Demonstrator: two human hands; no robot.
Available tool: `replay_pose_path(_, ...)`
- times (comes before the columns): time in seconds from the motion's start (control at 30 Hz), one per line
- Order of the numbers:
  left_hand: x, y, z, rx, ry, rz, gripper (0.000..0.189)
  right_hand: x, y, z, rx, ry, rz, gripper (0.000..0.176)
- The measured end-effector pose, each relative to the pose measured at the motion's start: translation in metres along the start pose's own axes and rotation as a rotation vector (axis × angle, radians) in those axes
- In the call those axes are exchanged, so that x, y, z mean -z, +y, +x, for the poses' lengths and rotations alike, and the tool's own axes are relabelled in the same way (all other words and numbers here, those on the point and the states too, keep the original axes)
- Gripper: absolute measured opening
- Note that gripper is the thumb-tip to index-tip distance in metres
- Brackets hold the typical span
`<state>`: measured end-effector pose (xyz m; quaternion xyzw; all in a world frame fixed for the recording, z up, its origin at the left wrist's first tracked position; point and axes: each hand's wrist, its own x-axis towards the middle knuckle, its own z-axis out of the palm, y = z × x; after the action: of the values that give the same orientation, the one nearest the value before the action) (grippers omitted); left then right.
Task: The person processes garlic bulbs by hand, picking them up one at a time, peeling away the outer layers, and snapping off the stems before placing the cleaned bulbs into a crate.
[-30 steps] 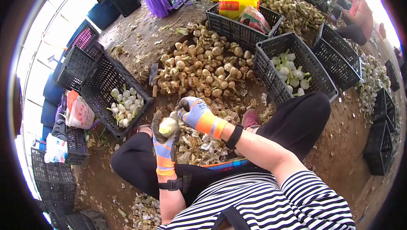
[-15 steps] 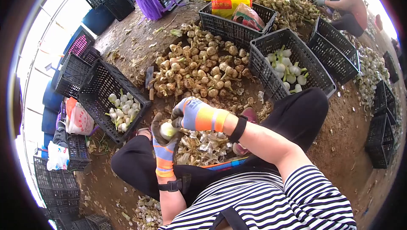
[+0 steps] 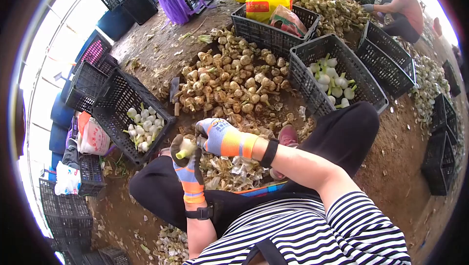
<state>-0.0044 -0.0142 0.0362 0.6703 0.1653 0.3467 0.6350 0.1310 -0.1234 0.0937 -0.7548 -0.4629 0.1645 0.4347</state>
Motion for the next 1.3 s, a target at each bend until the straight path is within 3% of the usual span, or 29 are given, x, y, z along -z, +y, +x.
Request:
replay_pose_path(0.07, 0.004, -0.001, -0.002, 0.137, 0.08, -0.235, 0.067, -0.022, 0.016, 0.002, -0.027, 0.113, 0.152, 0.017)
replay_pose_path(0.1, 0.003, 0.002, -0.002, 0.138, 0.081, -0.232, 0.067, -0.013, 0.009, 0.004, -0.195, 0.118, 0.132, 0.015)
replay_pose_path(0.17, -0.003, 0.01, -0.002, 0.092, 0.122, -0.346, 0.066, -0.013, 0.023, 0.007, -0.161, 0.213, 0.174, 0.015)
replay_pose_path(0.2, -0.002, 0.008, 0.0, 0.03, 0.078, -0.343, 0.07, -0.007, 0.025, 0.003, -0.205, 0.073, 0.389, 0.029)
replay_pose_path(0.23, -0.002, 0.008, 0.001, 0.03, 0.08, -0.342, 0.07, -0.008, 0.022, 0.002, -0.205, 0.071, 0.389, 0.029)
replay_pose_path(0.3, -0.006, 0.011, 0.004, 0.03, 0.019, -0.218, 0.076, -0.012, 0.016, -0.008, -0.139, -0.084, 0.922, 0.051)
replay_pose_path(0.33, -0.012, 0.017, 0.003, 0.028, -0.016, -0.234, 0.078, -0.013, 0.009, -0.015, -0.063, -0.093, 0.852, 0.067)
replay_pose_path(0.37, -0.021, 0.022, 0.003, -0.109, -0.042, -0.245, 0.077, -0.023, 0.018, -0.016, -0.036, -0.064, 0.769, 0.071)
replay_pose_path(0.47, -0.023, 0.033, 0.001, -0.131, -0.032, -0.186, 0.08, -0.027, 0.021, -0.024, -0.161, -0.054, 1.445, 0.064)
replay_pose_path(0.5, -0.02, 0.031, 0.001, -0.1, -0.024, -0.157, 0.076, -0.026, 0.017, -0.027, -0.184, -0.022, 1.481, 0.059)
replay_pose_path(0.73, -0.017, 0.029, -0.001, 0.077, 0.049, -0.027, 0.045, -0.025, 0.021, -0.035, -0.186, 0.043, 1.492, 0.058)
replay_pose_path(0.87, -0.019, 0.028, -0.001, 0.008, 0.049, 0.013, 0.049, -0.024, 0.02, -0.038, -0.12, 0.081, 1.398, 0.057)
replay_pose_path(1.03, -0.02, 0.036, -0.001, 0.168, 0.038, -0.162, 0.055, -0.015, 0.013, -0.041, -0.153, 0.083, 1.365, 0.056)
replay_pose_path(1.1, -0.023, 0.034, 0.004, -0.173, -0.183, 0.139, 0.076, -0.013, 0.013, -0.042, -0.185, 0.064, 1.395, 0.056)
replay_pose_path(1.17, -0.025, 0.034, -0.001, 0.025, -0.14, -0.002, 0.077, -0.016, 0.018, -0.041, -0.203, 0.006, 1.352, 0.055)
replay_pose_path(1.3, -0.025, 0.025, 0.001, -0.05, -0.126, 0.038, 0.074, -0.014, 0.017, -0.038, -0.247, 0.062, 1.254, 0.05)
